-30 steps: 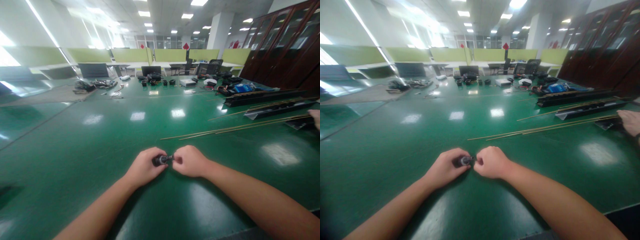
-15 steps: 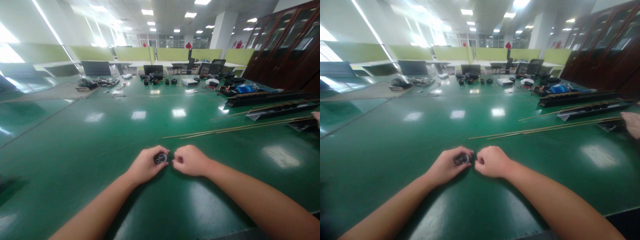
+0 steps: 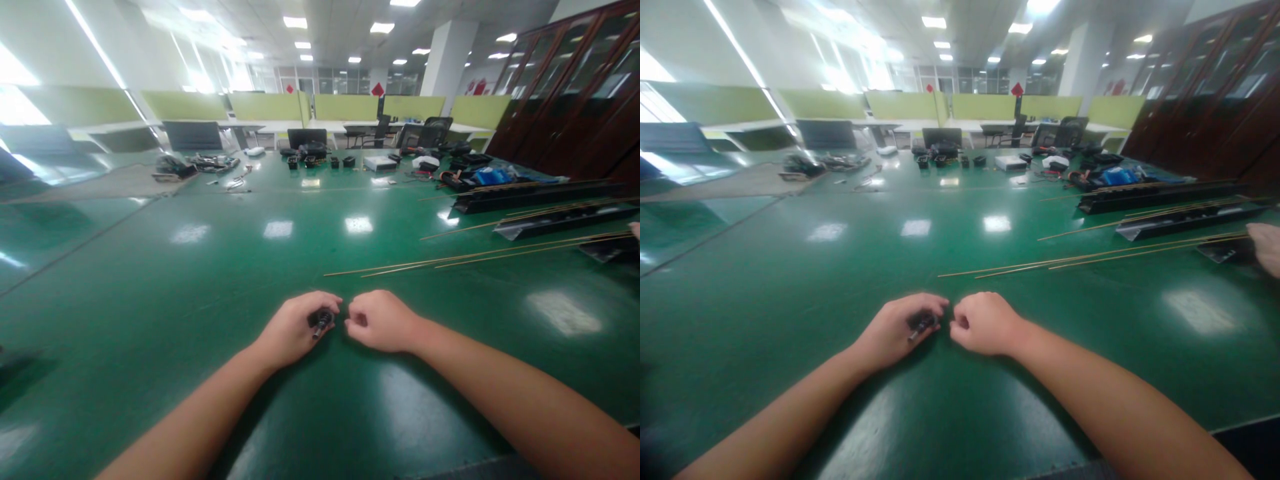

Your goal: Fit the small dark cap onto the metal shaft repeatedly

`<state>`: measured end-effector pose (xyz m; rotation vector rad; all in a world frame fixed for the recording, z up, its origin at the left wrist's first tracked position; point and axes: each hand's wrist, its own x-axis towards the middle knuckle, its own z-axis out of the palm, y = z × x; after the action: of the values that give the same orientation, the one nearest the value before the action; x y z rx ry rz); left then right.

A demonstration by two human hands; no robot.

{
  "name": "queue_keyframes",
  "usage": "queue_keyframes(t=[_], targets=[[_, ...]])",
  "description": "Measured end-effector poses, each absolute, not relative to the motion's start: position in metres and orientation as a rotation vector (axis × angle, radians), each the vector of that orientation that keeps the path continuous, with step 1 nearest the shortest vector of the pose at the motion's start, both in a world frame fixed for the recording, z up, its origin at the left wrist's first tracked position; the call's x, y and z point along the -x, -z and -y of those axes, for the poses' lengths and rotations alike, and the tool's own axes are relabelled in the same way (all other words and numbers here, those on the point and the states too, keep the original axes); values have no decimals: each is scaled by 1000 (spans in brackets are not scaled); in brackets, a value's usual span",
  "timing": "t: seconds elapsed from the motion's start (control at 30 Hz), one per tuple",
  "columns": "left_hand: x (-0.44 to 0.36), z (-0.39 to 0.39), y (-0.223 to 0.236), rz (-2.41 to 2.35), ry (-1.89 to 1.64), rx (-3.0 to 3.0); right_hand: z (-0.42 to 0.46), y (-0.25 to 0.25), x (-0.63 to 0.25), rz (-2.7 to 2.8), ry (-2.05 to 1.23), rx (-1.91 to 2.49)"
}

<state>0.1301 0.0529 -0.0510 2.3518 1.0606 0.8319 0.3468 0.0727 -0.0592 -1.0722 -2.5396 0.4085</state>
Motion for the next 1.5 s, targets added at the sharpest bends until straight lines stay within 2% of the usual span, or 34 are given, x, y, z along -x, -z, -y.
queue_keyframes(t=[0.7, 1.1, 1.5], targets=[[-129, -52, 49, -1115, -687, -2311, -73, 55, -346, 2569, -387, 1085], [-129, -51, 52, -1255, -833, -2328, -71, 57, -347, 2547, -415, 1052], [-129, -52, 51, -1204, -902, -2378, -67, 52, -346, 2422, -545, 975]])
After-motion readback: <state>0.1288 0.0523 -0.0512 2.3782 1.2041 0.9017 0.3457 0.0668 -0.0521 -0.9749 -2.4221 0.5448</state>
